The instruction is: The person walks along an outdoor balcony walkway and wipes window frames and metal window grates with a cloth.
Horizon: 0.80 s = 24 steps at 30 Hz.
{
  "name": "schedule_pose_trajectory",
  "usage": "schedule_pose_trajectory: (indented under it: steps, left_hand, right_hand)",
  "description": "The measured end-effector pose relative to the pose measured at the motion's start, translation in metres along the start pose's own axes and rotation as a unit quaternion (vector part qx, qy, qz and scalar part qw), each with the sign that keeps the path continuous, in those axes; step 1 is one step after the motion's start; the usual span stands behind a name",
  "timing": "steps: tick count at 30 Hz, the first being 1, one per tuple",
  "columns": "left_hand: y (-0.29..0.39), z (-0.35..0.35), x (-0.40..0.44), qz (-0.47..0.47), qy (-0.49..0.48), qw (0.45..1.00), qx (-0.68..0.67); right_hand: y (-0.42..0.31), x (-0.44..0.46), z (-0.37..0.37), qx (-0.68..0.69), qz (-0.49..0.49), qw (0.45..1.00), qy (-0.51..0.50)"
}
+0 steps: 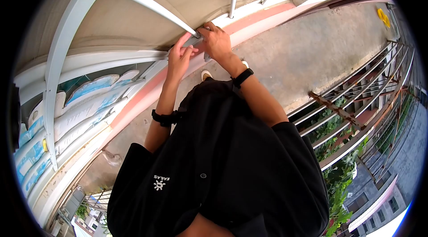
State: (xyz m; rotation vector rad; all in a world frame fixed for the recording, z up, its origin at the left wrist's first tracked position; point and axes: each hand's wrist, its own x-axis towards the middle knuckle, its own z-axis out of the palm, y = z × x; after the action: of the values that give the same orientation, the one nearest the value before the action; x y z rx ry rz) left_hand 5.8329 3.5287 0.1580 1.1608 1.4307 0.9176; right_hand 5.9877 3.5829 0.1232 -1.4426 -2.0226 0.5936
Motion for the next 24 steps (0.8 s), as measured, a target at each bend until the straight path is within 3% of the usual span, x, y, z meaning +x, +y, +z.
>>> schedule_pose_trajectory:
  steps: [2,4,9,10,12,13,15,20,23,24]
  left_hand:
    - [-0.001,0.000,0.000,0.003,0.017,0.999,-0.028]
    - [-0.003,-0.002,-0.002,-0.007,0.013,1.000,-0.016]
    - [-0.005,-0.011,-0.012,-0.064,-0.067,0.996,0.003]
    - [-0.011,-0.010,-0.015,-0.053,-0.084,0.995,0.012]
    - [-0.016,-0.004,-0.019,-0.025,-0.110,0.994,0.008]
    - [-0.015,0.002,-0.020,-0.026,-0.110,0.994,0.007]
    - [-0.004,0.013,-0.025,0.012,-0.088,0.996,0.004]
    - [0.026,0.021,-0.024,0.003,-0.140,0.990,-0.028]
    - [0.034,0.025,-0.026,0.005,-0.116,0.993,-0.015]
    - [0.028,0.028,-0.026,0.058,-0.079,0.994,0.043]
  right_hand:
    - [0.006,0.003,-0.003,-0.009,-0.012,1.000,-0.011]
    - [0.012,0.004,-0.008,0.002,0.008,0.996,-0.094]
    - [0.033,-0.019,-0.033,0.085,0.041,0.993,-0.067]
    - [0.034,-0.022,-0.041,0.246,0.124,0.956,-0.102]
    - [0.033,-0.028,-0.055,0.520,0.248,0.805,-0.144]
    - [0.031,-0.030,-0.060,0.519,0.250,0.805,-0.145]
    - [0.024,-0.031,-0.070,0.676,0.295,0.661,-0.137]
    - [0.011,-0.032,-0.070,0.724,0.314,0.607,-0.097]
    - [0.006,-0.034,-0.068,0.732,0.298,0.607,-0.087]
    - [0.004,-0.035,-0.067,0.733,0.299,0.604,-0.085]
